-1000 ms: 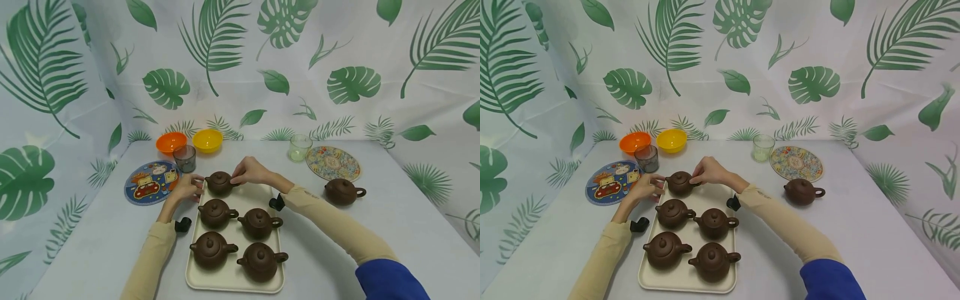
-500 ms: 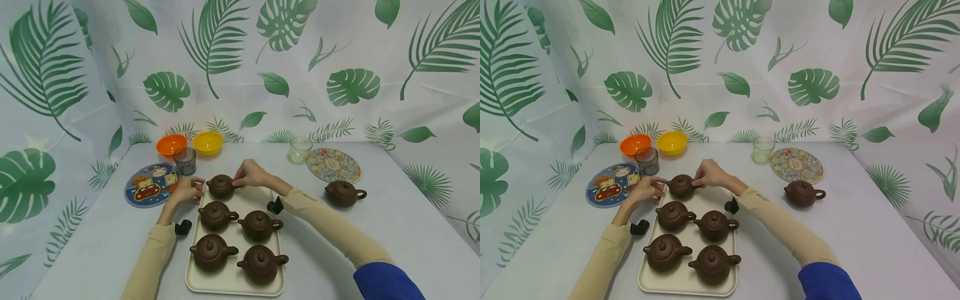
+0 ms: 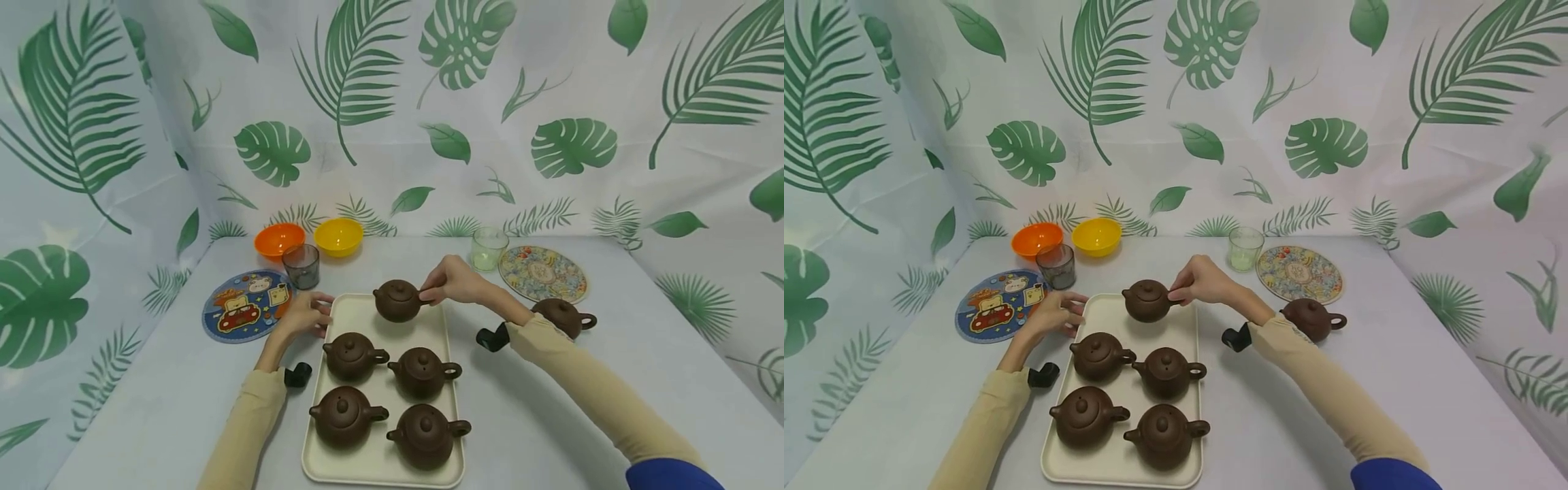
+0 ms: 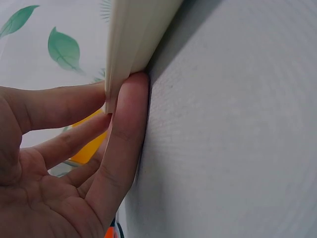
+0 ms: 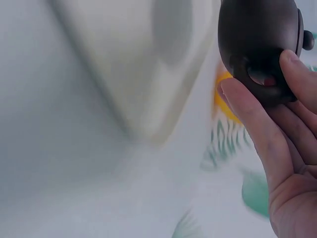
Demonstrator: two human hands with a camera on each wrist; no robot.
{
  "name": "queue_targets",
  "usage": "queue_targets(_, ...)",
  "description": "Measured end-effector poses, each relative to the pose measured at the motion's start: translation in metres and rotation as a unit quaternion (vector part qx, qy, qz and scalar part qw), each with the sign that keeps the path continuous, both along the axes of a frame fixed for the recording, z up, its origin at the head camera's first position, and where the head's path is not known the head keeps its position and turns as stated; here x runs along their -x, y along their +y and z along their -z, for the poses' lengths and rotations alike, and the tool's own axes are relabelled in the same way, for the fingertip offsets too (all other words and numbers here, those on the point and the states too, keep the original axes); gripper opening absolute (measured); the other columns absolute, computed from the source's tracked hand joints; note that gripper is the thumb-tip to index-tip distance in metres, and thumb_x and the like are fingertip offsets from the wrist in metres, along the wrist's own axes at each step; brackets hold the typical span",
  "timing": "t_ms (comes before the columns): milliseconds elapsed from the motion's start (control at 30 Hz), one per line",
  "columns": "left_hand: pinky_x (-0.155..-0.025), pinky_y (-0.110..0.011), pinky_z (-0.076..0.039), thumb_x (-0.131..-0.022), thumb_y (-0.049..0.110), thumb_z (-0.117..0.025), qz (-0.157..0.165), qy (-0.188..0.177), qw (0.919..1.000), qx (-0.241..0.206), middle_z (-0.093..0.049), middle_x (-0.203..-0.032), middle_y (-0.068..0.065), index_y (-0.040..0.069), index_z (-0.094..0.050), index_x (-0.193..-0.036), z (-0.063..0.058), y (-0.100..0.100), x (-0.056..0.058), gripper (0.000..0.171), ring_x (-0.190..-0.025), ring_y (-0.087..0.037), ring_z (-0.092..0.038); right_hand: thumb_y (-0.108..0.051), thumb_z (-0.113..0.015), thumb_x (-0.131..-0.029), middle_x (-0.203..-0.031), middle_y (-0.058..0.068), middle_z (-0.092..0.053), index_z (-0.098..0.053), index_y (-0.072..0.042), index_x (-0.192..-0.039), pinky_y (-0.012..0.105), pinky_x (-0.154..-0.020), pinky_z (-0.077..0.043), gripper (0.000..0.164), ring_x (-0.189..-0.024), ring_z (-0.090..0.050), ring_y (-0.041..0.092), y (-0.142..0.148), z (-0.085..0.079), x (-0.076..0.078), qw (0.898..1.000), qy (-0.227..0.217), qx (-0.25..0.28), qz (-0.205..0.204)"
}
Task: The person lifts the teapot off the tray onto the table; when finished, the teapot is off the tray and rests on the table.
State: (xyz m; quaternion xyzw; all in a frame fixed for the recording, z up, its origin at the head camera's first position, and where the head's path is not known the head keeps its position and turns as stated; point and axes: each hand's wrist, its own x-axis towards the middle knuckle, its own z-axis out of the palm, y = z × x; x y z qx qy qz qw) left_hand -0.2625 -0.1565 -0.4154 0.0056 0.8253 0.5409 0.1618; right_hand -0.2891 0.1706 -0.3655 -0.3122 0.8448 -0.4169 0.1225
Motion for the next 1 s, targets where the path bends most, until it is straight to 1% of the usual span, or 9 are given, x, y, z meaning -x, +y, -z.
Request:
queue_targets(100,-0.058,-0.031,-0.059,-0.082,-0.01,-0.062,0.003,0.004,1.0,-0.002,-0.058,-0.094,-0.017,-0.009,-0.053,-0.126,0.001,-0.001,-0.001,0.045,-0.065,-0.017,-0.059,-0.004,-0.07,-0.085,-0.082,0.018,-0.072,-0.074,0.007,-0.091,0.032,-0.066,-0.06,0.013,-0.07,-0.071,0.028,0.025,-0.002,-0.005,1.0,0.0,0.0,0.014)
queue_targets(300,-0.055,-0.029,-0.057,-0.082,-0.01,-0.061,0.0,0.007,0.9999,-0.008,-0.058,-0.092,-0.016,-0.01,-0.053,-0.126,0.002,-0.003,-0.002,0.044,-0.063,-0.016,-0.058,-0.002,-0.068,-0.086,-0.083,0.022,-0.071,-0.071,0.012,-0.092,0.034,-0.066,-0.06,0.015,-0.07,-0.071,0.031,0.07,-0.004,-0.01,0.999,-0.004,-0.003,0.051)
queue_targets(400,-0.056,-0.029,-0.058,-0.082,-0.01,-0.062,0.001,0.008,0.9999,-0.011,-0.058,-0.092,-0.016,-0.01,-0.053,-0.126,0.002,-0.002,-0.001,0.044,-0.063,-0.016,-0.059,-0.003,-0.068,-0.086,-0.082,0.022,-0.071,-0.071,0.012,-0.093,0.034,-0.065,-0.06,0.017,-0.07,-0.071,0.031,0.089,-0.006,-0.015,0.997,-0.005,-0.023,0.073)
queue_targets(533,-0.057,-0.031,-0.059,-0.082,-0.01,-0.063,0.005,0.01,0.9999,-0.008,-0.058,-0.093,-0.017,-0.01,-0.053,-0.126,0.005,0.0,0.001,0.045,-0.064,-0.017,-0.059,-0.007,-0.07,-0.086,-0.08,0.018,-0.072,-0.073,0.009,-0.093,0.031,-0.064,-0.06,0.018,-0.068,-0.071,0.029,0.109,-0.005,-0.022,0.994,-0.003,-0.052,0.092)
queue_targets(633,-0.057,-0.031,-0.059,-0.082,-0.009,-0.063,0.002,0.01,0.9999,-0.002,-0.059,-0.094,-0.017,-0.009,-0.054,-0.126,0.006,0.0,0.002,0.045,-0.066,-0.017,-0.06,-0.009,-0.071,-0.085,-0.078,0.014,-0.073,-0.074,0.005,-0.09,0.028,-0.064,-0.059,0.016,-0.066,-0.071,0.024,0.119,0.0,-0.025,0.994,0.006,-0.061,0.095)
queue_targets(700,-0.058,-0.032,-0.059,-0.082,-0.009,-0.063,0.001,0.011,0.9999,0.001,-0.059,-0.094,-0.017,-0.009,-0.054,-0.126,0.007,0.0,0.003,0.045,-0.067,-0.017,-0.06,-0.012,-0.073,-0.084,-0.077,0.011,-0.073,-0.076,0.002,-0.088,0.026,-0.064,-0.059,0.015,-0.065,-0.071,0.02,0.123,0.003,-0.026,0.993,0.021,-0.069,0.096)
queue_targets(800,-0.058,-0.032,-0.059,-0.082,-0.009,-0.063,0.001,0.011,0.9999,0.002,-0.059,-0.094,-0.017,-0.009,-0.053,-0.126,0.007,0.0,0.003,0.045,-0.067,-0.018,-0.061,-0.013,-0.074,-0.083,-0.076,0.01,-0.073,-0.076,0.0,-0.088,0.025,-0.063,-0.059,0.014,-0.064,-0.071,0.018,0.126,0.008,-0.026,0.993,0.026,-0.069,0.091)
queue_targets(1000,-0.057,-0.032,-0.059,-0.081,-0.01,-0.063,0.002,0.015,0.9999,-0.002,-0.059,-0.093,-0.017,-0.01,-0.053,-0.126,0.008,0.0,0.001,0.046,-0.065,-0.017,-0.06,-0.008,-0.073,-0.083,-0.08,0.016,-0.072,-0.075,0.005,-0.088,0.029,-0.063,-0.06,0.014,-0.066,-0.071,0.025,0.124,0.014,-0.025,0.995,-0.011,-0.046,0.085)
